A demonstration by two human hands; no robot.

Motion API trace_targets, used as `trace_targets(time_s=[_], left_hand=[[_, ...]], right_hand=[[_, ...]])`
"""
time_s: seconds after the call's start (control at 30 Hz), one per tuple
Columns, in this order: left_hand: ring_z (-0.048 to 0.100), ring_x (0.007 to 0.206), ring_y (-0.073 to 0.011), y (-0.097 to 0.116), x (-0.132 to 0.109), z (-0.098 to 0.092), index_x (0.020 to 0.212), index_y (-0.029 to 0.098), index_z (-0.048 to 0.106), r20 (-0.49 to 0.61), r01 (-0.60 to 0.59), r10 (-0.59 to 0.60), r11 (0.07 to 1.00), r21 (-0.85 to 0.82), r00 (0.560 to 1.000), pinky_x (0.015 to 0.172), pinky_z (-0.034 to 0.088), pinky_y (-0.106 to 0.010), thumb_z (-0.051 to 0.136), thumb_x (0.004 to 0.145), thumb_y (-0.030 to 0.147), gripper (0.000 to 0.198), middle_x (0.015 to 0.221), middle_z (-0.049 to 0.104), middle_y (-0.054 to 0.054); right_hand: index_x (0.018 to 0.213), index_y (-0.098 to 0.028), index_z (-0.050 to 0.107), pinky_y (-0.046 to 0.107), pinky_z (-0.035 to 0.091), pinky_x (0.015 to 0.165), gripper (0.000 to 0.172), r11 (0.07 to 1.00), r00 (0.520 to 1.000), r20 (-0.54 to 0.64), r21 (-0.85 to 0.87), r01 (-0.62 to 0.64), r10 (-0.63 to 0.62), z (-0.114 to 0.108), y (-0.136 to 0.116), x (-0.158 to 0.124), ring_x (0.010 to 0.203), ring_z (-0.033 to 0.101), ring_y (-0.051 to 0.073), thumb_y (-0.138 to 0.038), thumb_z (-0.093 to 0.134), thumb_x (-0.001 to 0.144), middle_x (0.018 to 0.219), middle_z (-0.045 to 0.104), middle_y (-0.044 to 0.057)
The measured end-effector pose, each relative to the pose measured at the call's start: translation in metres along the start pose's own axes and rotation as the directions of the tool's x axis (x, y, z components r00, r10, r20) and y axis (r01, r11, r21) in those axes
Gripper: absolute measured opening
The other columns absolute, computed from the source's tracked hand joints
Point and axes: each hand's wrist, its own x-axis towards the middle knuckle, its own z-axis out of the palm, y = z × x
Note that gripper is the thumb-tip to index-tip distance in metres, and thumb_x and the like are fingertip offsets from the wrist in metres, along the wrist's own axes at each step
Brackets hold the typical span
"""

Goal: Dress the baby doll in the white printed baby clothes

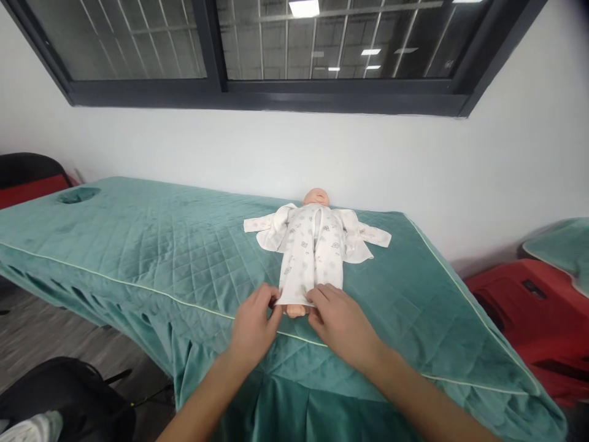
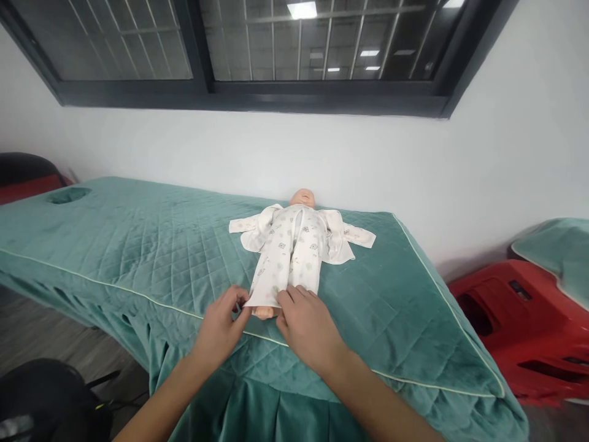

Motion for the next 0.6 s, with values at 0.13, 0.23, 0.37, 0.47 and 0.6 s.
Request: trace_targets(time_s=[0.13,0.23,0.37,0.47,0.6], left_hand=[[0.057,0.078,-0.0155,-0.005,-0.006,0.008,0.086,0.021,0.053,0.020,0.050,-0.050,0.998,0.047,0.999,0.072,0.044,-0.029,0.047,0.090,0.022,0.007,0.084,0.061,0.000],[0.059,0.084,-0.0171,-0.009,-0.004,0.005,0.089,0.021,0.054,0.056,0.058,-0.057,0.998,-0.010,0.997,0.076,0.047,-0.031,0.049,0.089,0.024,0.006,0.087,0.063,-0.001],[0.061,0.097,-0.0171,-0.029,0.018,0.002,0.101,0.022,0.060,0.020,0.073,-0.071,0.984,-0.161,0.997,0.089,0.050,-0.034,0.045,0.088,0.018,0.020,0.106,0.065,-0.004],[0.056,0.118,-0.0207,-0.053,0.052,0.017,0.115,0.019,0.058,0.008,0.039,-0.038,0.997,-0.068,0.999,0.105,0.045,-0.041,0.044,0.085,0.014,0.033,0.123,0.062,-0.008],[0.037,0.140,-0.0261,-0.072,0.103,0.047,0.131,0.011,0.053,0.039,-0.067,0.064,0.992,0.105,0.997,0.119,0.029,-0.045,0.046,0.087,0.016,0.044,0.144,0.049,-0.015]], right_hand=[[0.086,-0.019,0.054,0.034,0.039,0.074,0.015,0.997,0.997,0.027,-0.018,0.074,-0.074,0.004,0.003,-0.005,0.083,0.050,0.021,-0.008,0.044,0.088,0.086,0.057,0.005],[0.093,-0.019,0.055,0.034,0.040,0.077,0.015,0.994,0.995,0.009,0.048,0.097,-0.098,-0.004,0.011,-0.007,0.087,0.051,0.021,-0.013,0.042,0.093,0.089,0.058,0.004],[0.099,-0.019,0.056,0.033,0.043,0.082,0.015,0.982,0.982,-0.155,0.170,-0.082,0.109,-0.008,0.053,0.002,0.092,0.054,0.021,-0.021,0.041,0.097,0.095,0.060,0.006],[0.101,-0.015,0.058,0.038,0.042,0.092,0.016,0.973,0.952,-0.204,0.093,-0.212,0.227,0.007,0.102,0.019,0.101,0.053,0.024,-0.016,0.044,0.093,0.102,0.060,0.011],[0.111,-0.009,0.060,0.039,0.040,0.098,0.027,0.985,0.983,-0.061,-0.007,-0.171,0.170,0.032,0.146,0.046,0.111,0.050,0.025,-0.010,0.046,0.088,0.116,0.059,0.016]])
